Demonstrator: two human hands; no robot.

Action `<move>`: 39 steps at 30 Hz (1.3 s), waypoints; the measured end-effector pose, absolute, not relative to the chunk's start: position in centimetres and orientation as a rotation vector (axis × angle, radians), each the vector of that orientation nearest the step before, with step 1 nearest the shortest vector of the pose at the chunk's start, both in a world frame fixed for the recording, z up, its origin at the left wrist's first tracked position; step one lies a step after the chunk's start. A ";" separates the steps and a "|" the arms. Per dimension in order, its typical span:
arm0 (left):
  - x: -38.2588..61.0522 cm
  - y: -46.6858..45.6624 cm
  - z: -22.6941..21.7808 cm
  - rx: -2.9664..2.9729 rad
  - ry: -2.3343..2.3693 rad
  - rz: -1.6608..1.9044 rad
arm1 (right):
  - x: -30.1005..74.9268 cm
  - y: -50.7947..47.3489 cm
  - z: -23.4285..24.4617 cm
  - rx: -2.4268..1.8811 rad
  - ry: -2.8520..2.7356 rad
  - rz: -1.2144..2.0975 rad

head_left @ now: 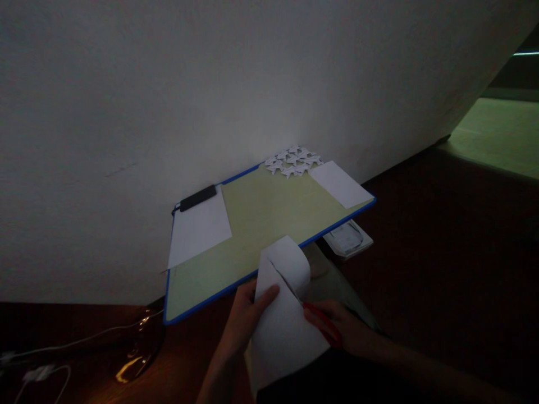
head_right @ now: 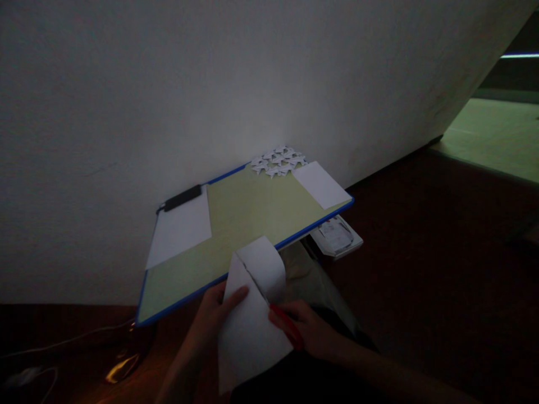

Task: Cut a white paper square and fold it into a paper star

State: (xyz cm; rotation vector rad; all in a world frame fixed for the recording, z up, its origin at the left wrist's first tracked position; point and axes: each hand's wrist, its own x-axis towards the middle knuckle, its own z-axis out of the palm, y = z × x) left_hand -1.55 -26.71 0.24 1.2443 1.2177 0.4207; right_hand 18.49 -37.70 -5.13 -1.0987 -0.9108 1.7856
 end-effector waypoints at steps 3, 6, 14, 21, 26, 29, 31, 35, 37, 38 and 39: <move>-1.6 -26.7 0.2 1.242 1.227 0.417 | 18.4 -37.7 -5.3 -1.077 -0.903 1.788; -1.5 -26.6 0.2 1.258 1.248 0.424 | 18.3 -37.7 -5.2 -1.077 -0.908 1.778; -1.3 -26.7 0.4 1.224 1.256 0.430 | 18.0 -37.9 -5.1 -1.168 -0.852 1.773; -1.5 -26.1 1.1 1.233 1.242 0.436 | 17.6 -37.4 -4.6 -1.143 -0.860 1.753; -1.9 -23.7 2.9 1.260 1.250 0.501 | 17.1 -34.6 -2.6 -1.118 -0.904 1.632; -2.1 -21.5 4.7 1.242 1.218 0.533 | 16.6 -32.0 -1.2 -1.071 -0.901 1.626; -2.2 -19.7 6.0 1.261 1.196 0.533 | 16.2 -30.2 -0.4 -1.026 -0.914 1.615; -2.3 -15.4 7.7 1.322 1.158 0.520 | 15.7 -26.1 0.8 -0.996 -0.952 1.515; -2.4 -13.0 8.1 1.336 1.114 0.535 | 15.6 -23.8 1.2 -1.012 -0.991 1.469; -2.5 -11.8 8.2 1.340 1.103 0.558 | 15.6 -22.7 1.4 -1.026 -1.021 1.449; -2.6 -10.6 8.3 1.342 1.086 0.572 | 15.6 -21.5 1.6 -1.041 -1.056 1.425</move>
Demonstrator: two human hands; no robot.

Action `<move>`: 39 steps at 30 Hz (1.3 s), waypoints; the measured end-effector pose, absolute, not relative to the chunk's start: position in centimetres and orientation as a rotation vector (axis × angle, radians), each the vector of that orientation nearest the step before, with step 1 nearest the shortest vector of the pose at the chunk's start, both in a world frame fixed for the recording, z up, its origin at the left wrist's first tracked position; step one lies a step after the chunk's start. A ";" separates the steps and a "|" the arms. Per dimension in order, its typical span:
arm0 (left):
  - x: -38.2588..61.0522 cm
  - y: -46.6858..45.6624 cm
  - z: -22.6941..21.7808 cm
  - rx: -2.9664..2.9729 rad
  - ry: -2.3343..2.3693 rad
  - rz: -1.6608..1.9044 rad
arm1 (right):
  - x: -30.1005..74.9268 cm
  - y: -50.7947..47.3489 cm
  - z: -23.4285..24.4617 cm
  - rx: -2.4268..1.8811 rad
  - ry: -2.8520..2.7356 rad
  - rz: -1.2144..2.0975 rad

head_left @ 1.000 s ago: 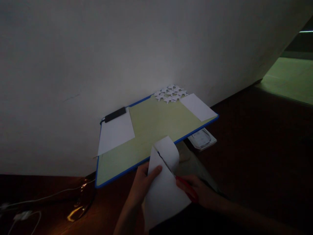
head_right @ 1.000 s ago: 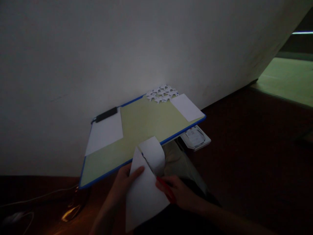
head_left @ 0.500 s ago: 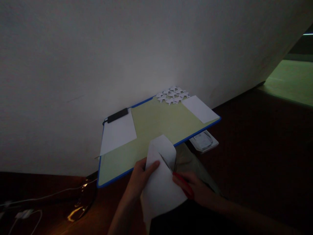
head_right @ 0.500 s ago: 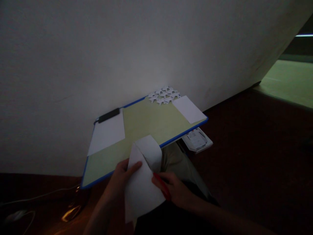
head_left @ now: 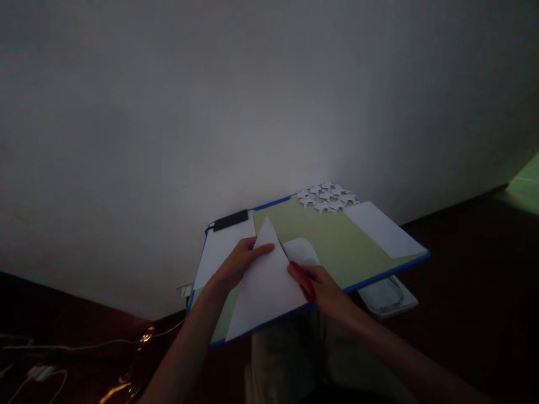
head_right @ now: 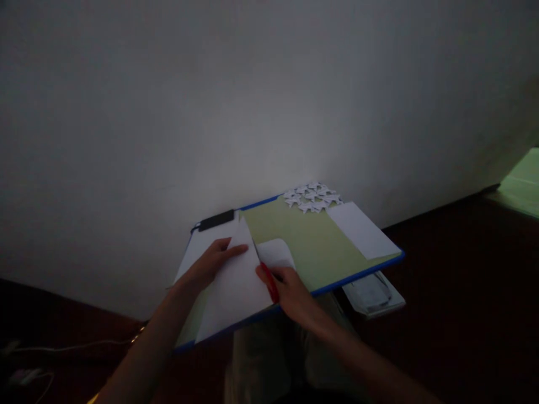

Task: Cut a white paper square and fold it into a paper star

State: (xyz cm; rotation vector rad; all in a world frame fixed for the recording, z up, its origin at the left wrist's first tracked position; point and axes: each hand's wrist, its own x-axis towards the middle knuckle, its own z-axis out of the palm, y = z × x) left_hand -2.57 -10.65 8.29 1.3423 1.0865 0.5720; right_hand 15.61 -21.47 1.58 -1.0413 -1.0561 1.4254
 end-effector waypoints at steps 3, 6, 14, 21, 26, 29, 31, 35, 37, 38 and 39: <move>-3.1 -7.5 8.5 1.362 1.027 0.602 | 15.5 -18.0 2.0 -1.059 -1.165 1.350; -3.8 -5.2 8.6 1.388 1.036 0.641 | 15.2 -14.9 1.9 -1.053 -1.235 1.322; -5.0 -2.2 7.0 1.429 1.079 0.712 | 14.3 -10.8 -0.3 -1.072 -1.286 1.326; -5.6 -1.7 5.8 1.433 1.024 0.718 | 13.5 -11.0 -1.0 -1.092 -1.294 1.301; -5.7 -1.5 5.8 1.513 1.065 0.711 | 13.3 -11.0 -1.6 -1.106 -1.301 1.264; -5.7 -1.5 5.8 1.557 1.068 0.705 | 13.2 -11.0 -1.9 -1.126 -1.300 1.260; -5.7 -1.6 5.8 1.555 1.055 0.707 | 13.2 -11.0 -2.0 -1.122 -1.299 1.260; -5.7 -1.7 5.8 1.558 1.054 0.704 | 13.1 -11.2 -1.9 -1.132 -1.303 1.243; -5.7 -1.7 5.8 1.575 1.058 0.702 | 13.2 -11.2 -1.8 -1.146 -1.321 1.228; -5.7 -1.7 5.8 1.580 1.057 0.701 | 13.2 -11.2 -1.8 -1.153 -1.335 1.220; -5.7 -1.6 5.8 1.582 1.055 0.700 | 13.3 -11.1 -1.7 -1.161 -1.348 1.209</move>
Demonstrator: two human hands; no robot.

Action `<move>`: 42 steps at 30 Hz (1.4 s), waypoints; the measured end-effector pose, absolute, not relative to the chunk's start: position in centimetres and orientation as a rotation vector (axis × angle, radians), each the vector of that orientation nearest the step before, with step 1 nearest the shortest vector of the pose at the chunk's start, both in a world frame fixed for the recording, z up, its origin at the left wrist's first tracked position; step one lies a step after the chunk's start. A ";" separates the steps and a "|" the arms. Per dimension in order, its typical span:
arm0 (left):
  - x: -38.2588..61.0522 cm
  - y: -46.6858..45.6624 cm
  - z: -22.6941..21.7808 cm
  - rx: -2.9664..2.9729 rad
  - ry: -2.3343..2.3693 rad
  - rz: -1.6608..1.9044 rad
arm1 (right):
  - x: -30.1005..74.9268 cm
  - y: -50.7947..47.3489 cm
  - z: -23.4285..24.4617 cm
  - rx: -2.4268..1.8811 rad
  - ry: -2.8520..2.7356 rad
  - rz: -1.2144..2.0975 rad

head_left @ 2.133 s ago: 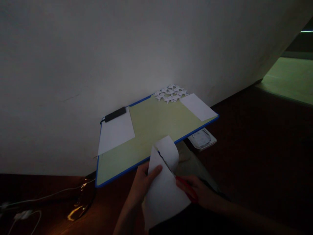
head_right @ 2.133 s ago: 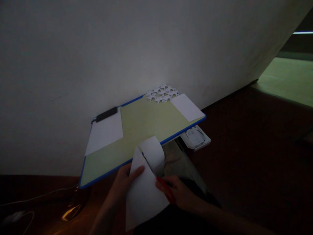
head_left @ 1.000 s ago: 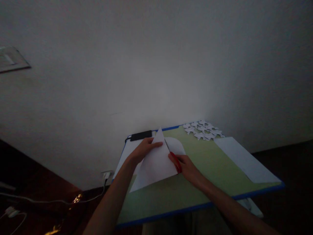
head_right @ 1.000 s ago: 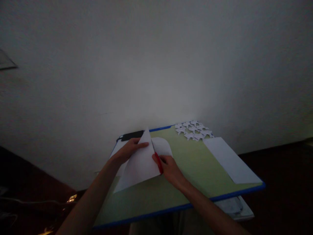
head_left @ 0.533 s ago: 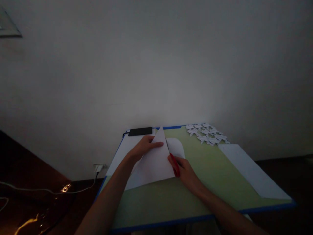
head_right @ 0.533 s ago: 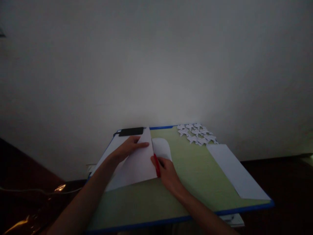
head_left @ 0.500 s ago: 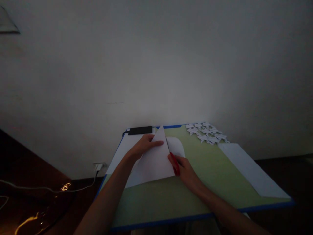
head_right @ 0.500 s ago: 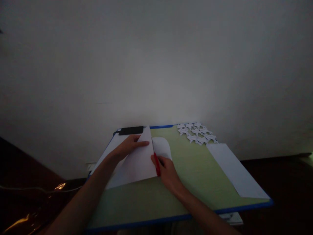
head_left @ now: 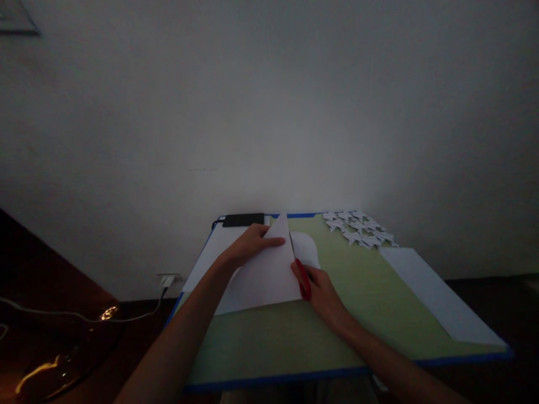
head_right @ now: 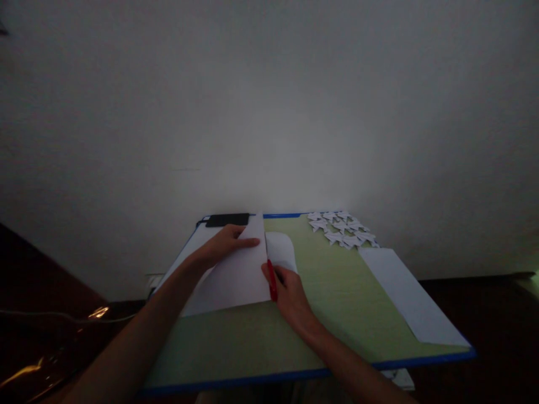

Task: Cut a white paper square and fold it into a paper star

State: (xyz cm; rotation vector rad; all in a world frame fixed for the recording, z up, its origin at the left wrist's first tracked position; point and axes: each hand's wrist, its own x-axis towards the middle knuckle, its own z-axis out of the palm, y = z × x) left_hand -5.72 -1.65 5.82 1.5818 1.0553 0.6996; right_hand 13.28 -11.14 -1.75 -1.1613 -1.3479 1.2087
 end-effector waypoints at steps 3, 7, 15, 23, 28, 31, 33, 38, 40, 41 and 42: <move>-5.7 -1.6 5.8 1.590 1.063 0.701 | 13.4 -11.1 -1.8 -1.187 -1.369 1.170; -5.8 -1.6 5.8 1.605 1.065 0.702 | 13.3 -11.1 -1.9 -1.192 -1.373 1.132; -5.8 -1.7 6.2 1.570 1.084 0.696 | 13.5 -11.1 -1.2 -1.168 -1.331 1.198; -5.6 -2.4 6.9 1.456 1.041 0.727 | 13.7 -11.7 -0.7 -1.092 -1.340 1.239; -5.6 -2.7 7.1 1.449 0.997 0.756 | 14.0 -11.8 -0.4 -1.075 -1.328 1.299; -5.7 -2.6 7.1 1.449 0.985 0.755 | 14.1 -11.8 -0.1 -1.059 -1.314 1.334; -5.7 -2.6 7.0 1.449 0.980 0.750 | 14.2 -11.8 0.0 -1.048 -1.309 1.354; -5.8 -2.7 7.3 1.445 0.973 0.753 | 14.8 -11.7 -0.6 -0.990 -1.337 1.421; -5.8 -2.8 7.4 1.449 0.982 0.763 | 15.3 -11.7 -1.0 -0.940 -1.351 1.421; -5.8 -2.9 7.5 1.450 0.984 0.767 | 15.4 -11.6 -1.2 -0.919 -1.351 1.416; -5.8 -2.9 7.6 1.451 0.984 0.770 | 15.6 -11.6 -1.3 -0.905 -1.347 1.411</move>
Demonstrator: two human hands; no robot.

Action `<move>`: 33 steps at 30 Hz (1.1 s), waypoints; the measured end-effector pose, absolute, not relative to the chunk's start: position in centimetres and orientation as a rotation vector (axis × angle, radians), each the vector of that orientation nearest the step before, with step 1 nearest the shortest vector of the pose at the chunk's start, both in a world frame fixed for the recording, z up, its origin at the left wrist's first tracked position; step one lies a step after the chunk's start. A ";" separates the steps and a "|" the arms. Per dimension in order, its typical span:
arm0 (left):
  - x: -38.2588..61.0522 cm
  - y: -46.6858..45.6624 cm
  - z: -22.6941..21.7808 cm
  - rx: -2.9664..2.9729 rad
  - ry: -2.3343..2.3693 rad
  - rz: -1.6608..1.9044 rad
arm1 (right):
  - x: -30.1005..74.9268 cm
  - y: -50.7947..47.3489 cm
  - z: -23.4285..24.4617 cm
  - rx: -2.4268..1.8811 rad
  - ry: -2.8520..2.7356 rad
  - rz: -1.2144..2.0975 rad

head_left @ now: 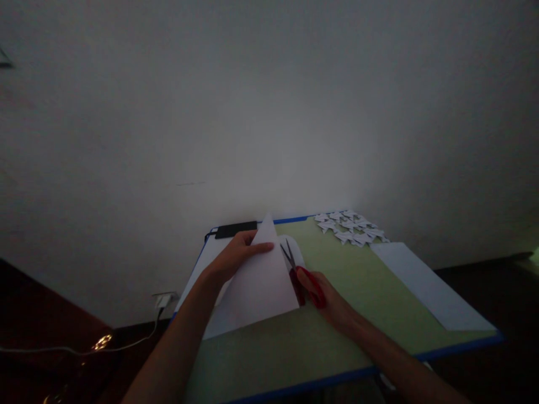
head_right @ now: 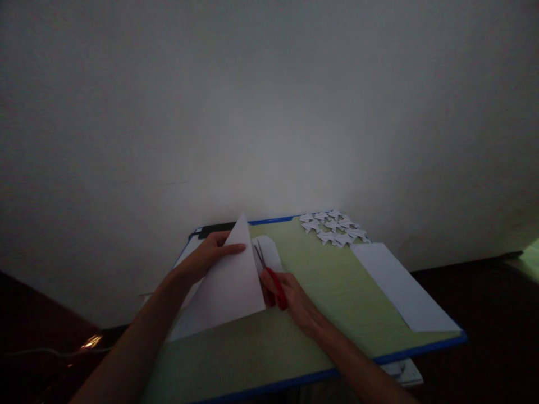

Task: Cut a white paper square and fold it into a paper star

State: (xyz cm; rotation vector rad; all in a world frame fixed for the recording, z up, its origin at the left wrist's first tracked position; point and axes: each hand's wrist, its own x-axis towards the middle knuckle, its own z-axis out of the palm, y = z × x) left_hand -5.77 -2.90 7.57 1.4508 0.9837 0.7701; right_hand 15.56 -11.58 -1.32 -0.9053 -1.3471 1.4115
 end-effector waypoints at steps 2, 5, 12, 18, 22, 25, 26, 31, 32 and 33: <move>-5.7 -3.0 7.7 1.456 0.983 0.769 | 15.6 -11.5 -1.4 -0.896 -1.338 1.409; -5.6 -3.1 7.7 1.461 1.001 0.756 | 15.4 -11.5 -1.2 -0.877 -1.317 1.453; -4.9 -3.9 7.9 1.455 0.987 0.703 | 14.9 -11.6 -0.8 -0.855 -1.253 1.496; -4.7 -4.2 8.0 1.469 0.981 0.686 | 15.1 -11.5 -0.7 -0.779 -1.275 1.499; -4.8 -4.3 7.9 1.471 0.980 0.662 | 14.9 -11.5 -0.6 -0.818 -1.253 1.485; -4.8 -4.3 7.9 1.480 0.959 0.641 | 14.8 -11.7 -0.2 -0.881 -1.232 1.476; -4.8 -4.3 7.9 1.481 0.941 0.634 | 14.8 -11.7 0.1 -0.890 -1.231 1.479; -4.5 -4.5 7.9 1.474 0.913 0.684 | 14.8 -12.0 0.8 -0.884 -1.228 1.506; -4.5 -4.5 7.9 1.482 0.924 0.704 | 14.8 -11.9 0.7 -0.891 -1.217 1.510; -4.4 -4.6 7.9 1.490 0.935 0.721 | 14.8 -11.9 0.6 -0.898 -1.207 1.515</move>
